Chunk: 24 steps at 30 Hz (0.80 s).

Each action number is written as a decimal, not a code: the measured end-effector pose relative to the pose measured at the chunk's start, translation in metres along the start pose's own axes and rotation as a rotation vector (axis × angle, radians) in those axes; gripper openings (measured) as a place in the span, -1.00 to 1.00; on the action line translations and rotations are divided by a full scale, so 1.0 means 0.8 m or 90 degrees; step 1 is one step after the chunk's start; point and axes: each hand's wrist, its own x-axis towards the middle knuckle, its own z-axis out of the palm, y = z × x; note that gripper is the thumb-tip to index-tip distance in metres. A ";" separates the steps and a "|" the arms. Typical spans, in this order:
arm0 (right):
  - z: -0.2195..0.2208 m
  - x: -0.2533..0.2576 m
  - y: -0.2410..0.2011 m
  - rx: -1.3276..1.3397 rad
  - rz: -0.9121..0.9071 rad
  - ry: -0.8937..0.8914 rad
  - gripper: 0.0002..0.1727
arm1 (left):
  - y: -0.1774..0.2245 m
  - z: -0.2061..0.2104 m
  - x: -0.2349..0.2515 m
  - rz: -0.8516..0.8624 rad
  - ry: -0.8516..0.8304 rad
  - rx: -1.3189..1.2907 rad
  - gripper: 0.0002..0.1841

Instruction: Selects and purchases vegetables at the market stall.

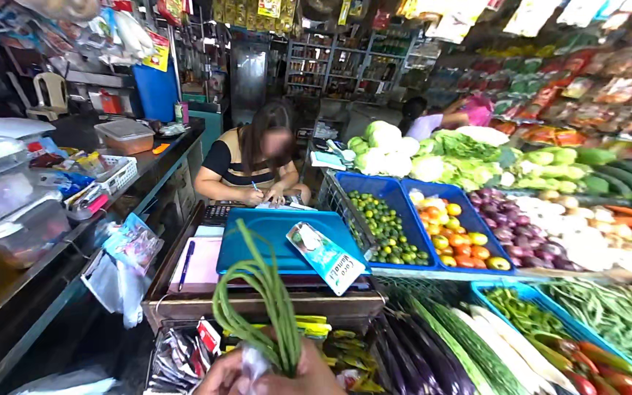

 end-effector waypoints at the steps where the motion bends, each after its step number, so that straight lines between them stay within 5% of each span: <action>1: 0.002 0.002 -0.003 -0.004 0.001 0.029 -0.63 | 0.012 0.011 0.013 0.048 -0.023 0.026 -0.73; 5: -0.024 0.007 -0.027 0.010 -0.036 0.169 -0.68 | 0.028 0.009 0.061 0.255 0.052 0.228 -0.60; 7: -0.039 0.006 -0.039 0.050 -0.071 0.201 -0.64 | 0.034 0.002 0.083 0.224 -0.010 0.324 -0.26; 8: -0.046 0.005 -0.044 0.073 -0.091 0.217 -0.61 | 0.034 0.004 0.093 0.187 -0.067 0.369 -0.28; 11: -0.074 -0.005 -0.058 0.081 -0.158 0.329 -0.59 | 0.019 -0.011 0.126 -0.020 -0.262 0.374 -0.72; 13: -0.096 -0.011 -0.066 0.082 -0.173 0.451 -0.70 | 0.015 -0.038 0.152 -0.108 -0.294 0.337 -0.80; 16: -0.118 -0.019 -0.070 0.128 -0.192 0.538 -0.73 | 0.011 -0.065 0.172 -0.132 -0.196 0.219 -0.90; 20: -0.123 -0.020 -0.053 0.141 -0.178 0.572 -0.80 | 0.005 -0.043 0.184 -0.156 0.015 -0.065 -0.78; 24: -0.122 -0.035 -0.045 0.010 -0.181 0.654 -0.70 | 0.007 -0.033 0.200 -0.063 0.180 0.070 -0.65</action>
